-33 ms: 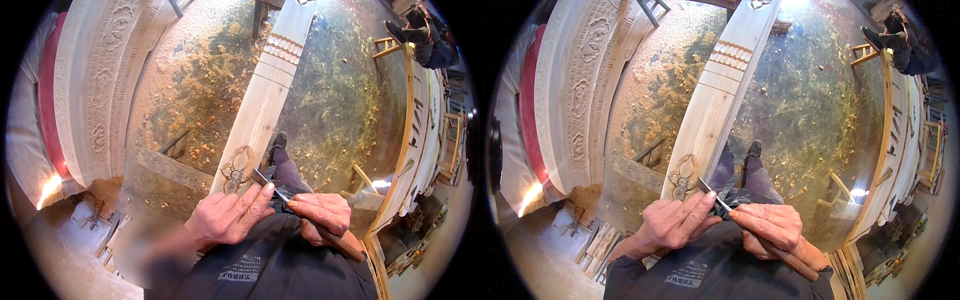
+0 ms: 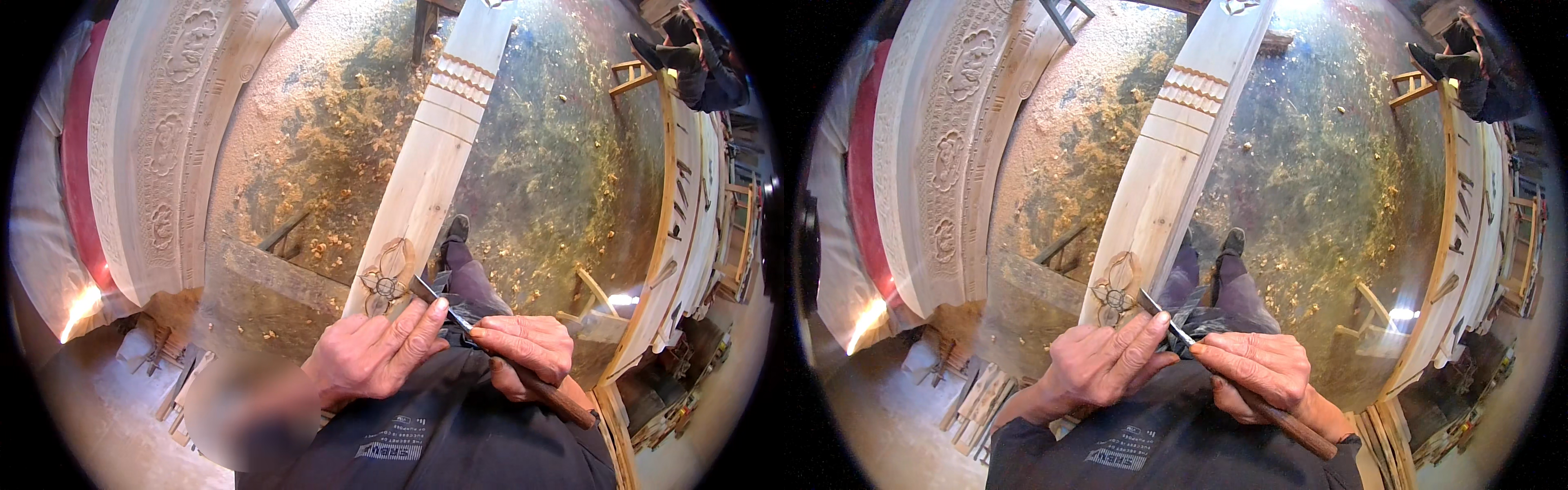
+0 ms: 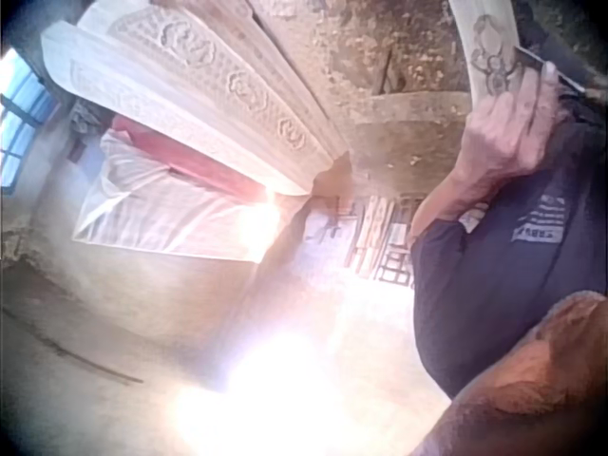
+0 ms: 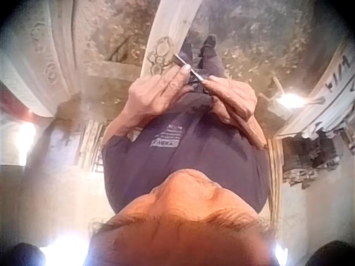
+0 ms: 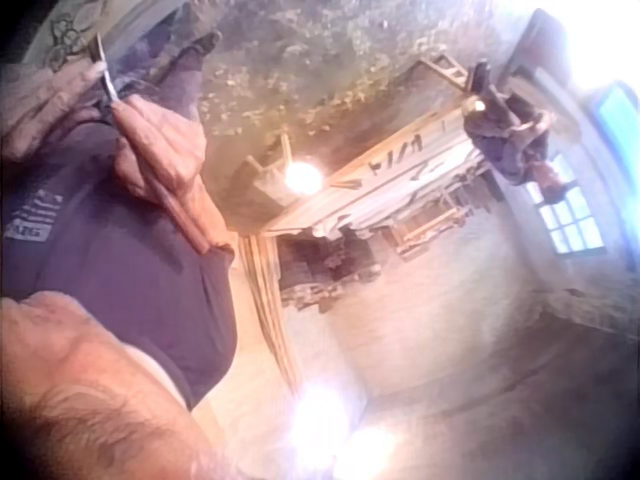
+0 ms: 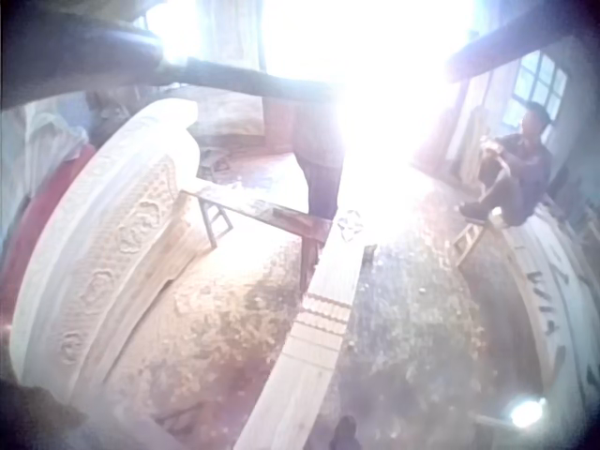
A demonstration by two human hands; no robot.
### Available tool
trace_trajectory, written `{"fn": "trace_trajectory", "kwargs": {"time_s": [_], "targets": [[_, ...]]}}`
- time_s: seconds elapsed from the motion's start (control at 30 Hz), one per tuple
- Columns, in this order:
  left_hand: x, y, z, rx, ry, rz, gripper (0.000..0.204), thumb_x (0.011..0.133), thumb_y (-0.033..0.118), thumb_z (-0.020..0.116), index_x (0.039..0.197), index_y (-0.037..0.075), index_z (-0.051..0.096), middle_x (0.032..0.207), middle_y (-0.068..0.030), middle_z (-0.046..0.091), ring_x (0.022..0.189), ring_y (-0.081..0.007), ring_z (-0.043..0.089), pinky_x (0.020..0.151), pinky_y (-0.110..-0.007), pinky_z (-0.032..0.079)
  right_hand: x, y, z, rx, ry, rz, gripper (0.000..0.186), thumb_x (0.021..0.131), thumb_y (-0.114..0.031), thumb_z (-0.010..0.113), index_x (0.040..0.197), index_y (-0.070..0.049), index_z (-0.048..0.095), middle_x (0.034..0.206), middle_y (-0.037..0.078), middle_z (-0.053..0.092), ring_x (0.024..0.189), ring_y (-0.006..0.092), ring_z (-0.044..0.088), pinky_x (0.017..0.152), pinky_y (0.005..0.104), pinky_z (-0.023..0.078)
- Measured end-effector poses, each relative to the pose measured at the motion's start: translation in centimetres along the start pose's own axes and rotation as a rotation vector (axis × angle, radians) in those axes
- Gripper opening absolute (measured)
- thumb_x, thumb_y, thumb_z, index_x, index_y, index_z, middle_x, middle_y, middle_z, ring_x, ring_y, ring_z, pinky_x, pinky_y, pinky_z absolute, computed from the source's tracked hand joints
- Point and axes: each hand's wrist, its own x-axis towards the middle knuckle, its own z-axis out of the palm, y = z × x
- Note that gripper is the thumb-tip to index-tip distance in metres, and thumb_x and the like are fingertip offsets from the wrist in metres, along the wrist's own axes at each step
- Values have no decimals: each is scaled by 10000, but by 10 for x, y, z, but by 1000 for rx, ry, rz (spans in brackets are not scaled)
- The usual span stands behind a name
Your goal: The person carves a decorative flower pattern into a wooden beam using a chisel.
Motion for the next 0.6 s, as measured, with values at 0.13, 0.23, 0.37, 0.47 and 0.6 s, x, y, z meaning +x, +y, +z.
{"fn": "trace_trajectory", "kwargs": {"time_s": [0.13,0.23,0.37,0.47,0.6], "targets": [[-1,-1,5,12,30,2,576,967,346,853,1427,20,735,1122,-70,796,650,-74,587,555,-249,396,-8,8,4,12,16,-3,393,746,35,740,1127,19,837,1004,193,821,937,334,844,835,425,695],[-2,-1,6,23,25,4,581,968,349,853,1430,19,732,1121,-70,794,652,-75,588,554,-250,399,-8,10,6,44,22,1,401,743,37,742,1132,16,836,1025,189,822,953,340,843,847,433,694],[-4,0,8,34,29,7,576,973,354,850,1426,17,734,1122,-71,795,647,-76,587,553,-252,401,-13,13,8,51,15,9,413,737,35,747,1140,17,833,1037,187,822,963,347,841,855,439,692],[-3,-1,8,36,27,8,567,977,356,847,1419,16,740,1123,-71,796,641,-77,583,552,-253,401,-15,13,10,64,22,32,417,737,33,749,1146,18,831,1040,186,823,965,348,841,856,440,692],[-1,0,7,42,17,11,567,974,357,853,1409,11,745,1123,-74,796,638,-78,581,552,-254,402,-17,16,13,74,35,23,414,748,35,748,1153,20,829,1045,188,823,975,352,841,859,442,693]]}}
